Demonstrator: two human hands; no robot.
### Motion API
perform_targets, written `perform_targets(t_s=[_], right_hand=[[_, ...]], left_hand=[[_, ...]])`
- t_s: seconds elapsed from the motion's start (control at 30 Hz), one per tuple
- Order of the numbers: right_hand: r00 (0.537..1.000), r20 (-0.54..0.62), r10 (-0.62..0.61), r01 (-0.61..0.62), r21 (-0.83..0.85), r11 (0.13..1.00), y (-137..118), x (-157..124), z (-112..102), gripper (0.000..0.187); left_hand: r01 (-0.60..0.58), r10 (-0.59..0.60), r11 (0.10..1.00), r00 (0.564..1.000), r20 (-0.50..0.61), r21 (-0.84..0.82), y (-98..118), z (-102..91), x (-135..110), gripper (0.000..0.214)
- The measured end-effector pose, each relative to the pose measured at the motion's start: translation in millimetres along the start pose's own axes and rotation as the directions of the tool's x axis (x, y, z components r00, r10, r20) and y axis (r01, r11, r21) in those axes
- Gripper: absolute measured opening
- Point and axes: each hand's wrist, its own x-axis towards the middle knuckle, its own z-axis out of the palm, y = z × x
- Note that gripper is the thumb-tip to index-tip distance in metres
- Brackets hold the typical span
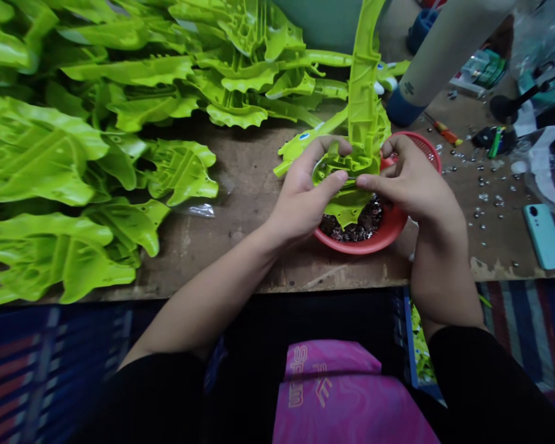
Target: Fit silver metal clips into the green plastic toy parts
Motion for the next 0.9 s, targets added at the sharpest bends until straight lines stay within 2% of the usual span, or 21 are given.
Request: perform_targets(t_s=[0.1,0.2,0.3,0.43,0.5,0.6,0.67,0.77,0.9], right_hand=[[0.998,-0.040,-0.057,0.056,-0.010,0.998,7.3,1.5,6.3,0.072],[0.994,-0.067,-0.086,0.086,0.004,0.996,9.8,6.2,4.6,0.071],[0.998,-0.029,-0.057,0.059,0.095,0.994,8.0,13.3,-1.8,0.068],[0.999,-0.032,-0.017,0.026,0.288,0.957,2.6,17.0,0.6,0.069],[0.996,-0.081,-0.021,0.042,0.265,0.963,-1.0,14.5,6.0,0.068],[0.990,-0.137,-0.006,0.037,0.223,0.974,-6.3,9.3,11.3,0.066],[0.986,-0.165,0.032,0.010,0.245,0.969,-8.8,7.7,11.1,0.066],[0.981,-0.185,0.067,-0.015,0.267,0.964,-11.8,8.1,7.2,0.068],[0.985,-0.108,0.135,-0.102,0.268,0.958,-21.3,8.2,3.5,0.063]], left_hand=[[-0.113,0.117,0.991,0.992,-0.045,0.075,1.4,-1.9,-2.1,0.043],[-0.121,0.123,0.988,0.992,-0.018,0.099,5.3,-2.9,-3.8,0.045],[-0.097,0.096,0.994,0.995,0.014,0.060,6.1,0.6,-3.9,0.053],[-0.095,0.094,0.995,0.991,-0.097,-0.003,0.0,6.1,-1.6,0.056],[-0.118,0.121,0.992,0.983,-0.136,0.033,-4.7,3.9,1.1,0.051],[-0.201,0.222,0.970,0.960,-0.173,0.136,-12.1,-5.6,7.9,0.041],[-0.225,0.254,0.958,0.955,-0.154,0.179,-15.6,-12.7,12.9,0.039],[-0.185,0.204,0.967,0.974,-0.099,0.176,-16.1,-20.9,17.4,0.033],[-0.132,0.142,0.973,0.989,-0.041,0.187,-12.3,-27.6,15.8,0.029]])
